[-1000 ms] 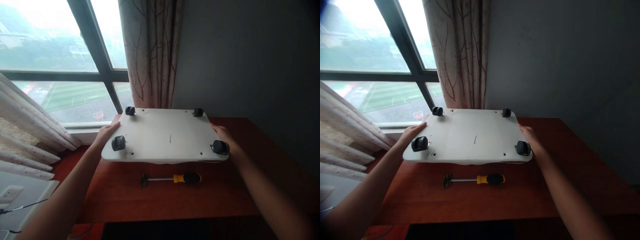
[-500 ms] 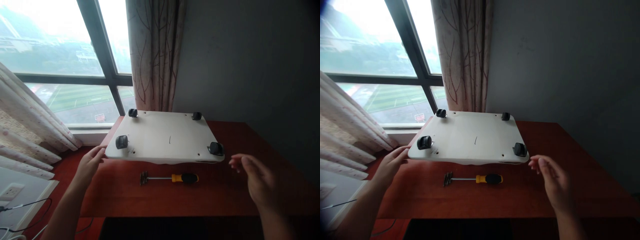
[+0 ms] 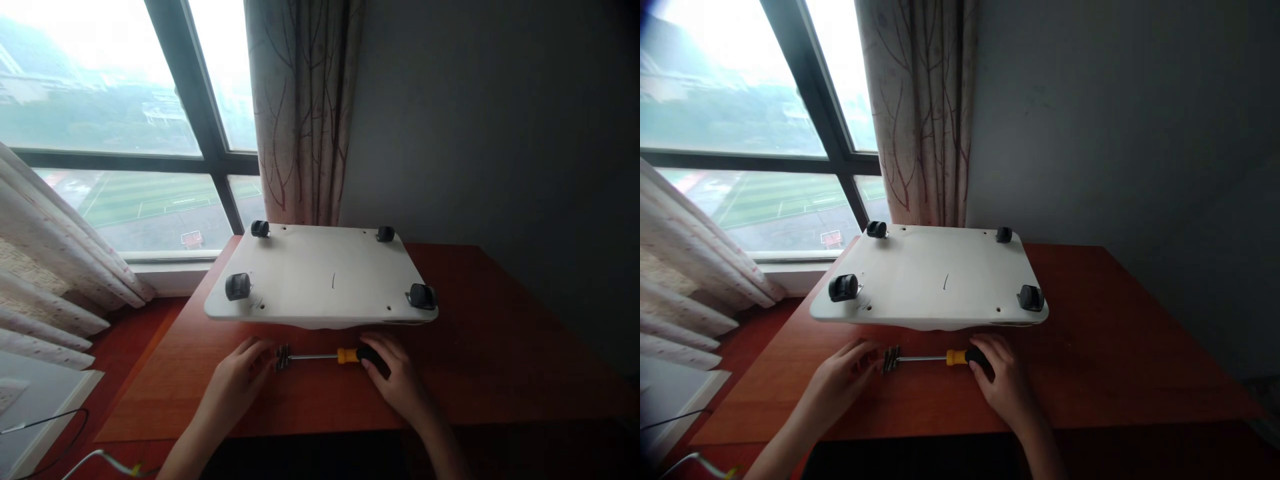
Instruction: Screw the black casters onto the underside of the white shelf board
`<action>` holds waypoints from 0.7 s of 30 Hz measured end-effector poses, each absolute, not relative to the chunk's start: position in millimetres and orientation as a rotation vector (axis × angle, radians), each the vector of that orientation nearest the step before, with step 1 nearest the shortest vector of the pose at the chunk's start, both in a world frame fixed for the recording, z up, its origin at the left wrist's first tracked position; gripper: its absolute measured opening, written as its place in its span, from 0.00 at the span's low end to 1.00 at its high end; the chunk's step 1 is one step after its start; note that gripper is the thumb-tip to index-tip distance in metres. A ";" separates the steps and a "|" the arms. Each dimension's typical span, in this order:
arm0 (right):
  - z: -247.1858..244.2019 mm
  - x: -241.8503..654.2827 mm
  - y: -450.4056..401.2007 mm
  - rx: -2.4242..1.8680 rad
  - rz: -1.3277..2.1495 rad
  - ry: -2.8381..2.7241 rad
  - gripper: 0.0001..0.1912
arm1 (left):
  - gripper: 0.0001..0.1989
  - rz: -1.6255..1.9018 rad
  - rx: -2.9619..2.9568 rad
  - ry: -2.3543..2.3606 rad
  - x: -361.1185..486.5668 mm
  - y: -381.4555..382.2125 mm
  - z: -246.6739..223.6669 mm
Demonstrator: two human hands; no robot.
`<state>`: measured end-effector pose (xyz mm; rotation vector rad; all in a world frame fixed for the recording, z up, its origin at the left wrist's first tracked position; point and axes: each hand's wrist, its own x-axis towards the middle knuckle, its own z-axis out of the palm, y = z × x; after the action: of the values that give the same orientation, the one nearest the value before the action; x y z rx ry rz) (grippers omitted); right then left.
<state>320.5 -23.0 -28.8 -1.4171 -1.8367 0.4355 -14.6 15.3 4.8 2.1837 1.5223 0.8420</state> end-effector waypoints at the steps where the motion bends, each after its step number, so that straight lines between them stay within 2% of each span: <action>1: -31.4 320.3 -22.1 -1.418 0.457 -1.815 0.17 | 0.09 0.828 2.215 1.529 -10.1 14.6 3.0; 9: -29.0 326.5 -23.4 -1.393 0.598 -1.638 0.11 | 0.10 0.829 2.249 1.550 1.6 5.2 -14.6; 21: -29.8 329.9 -28.6 -1.450 0.603 -1.511 0.12 | 0.09 0.866 2.262 1.559 0.8 0.0 -17.2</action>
<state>329.9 -28.6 -29.8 -1.4504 -1.5108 0.6030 0.8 0.0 -17.2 2.2624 1.5592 0.8658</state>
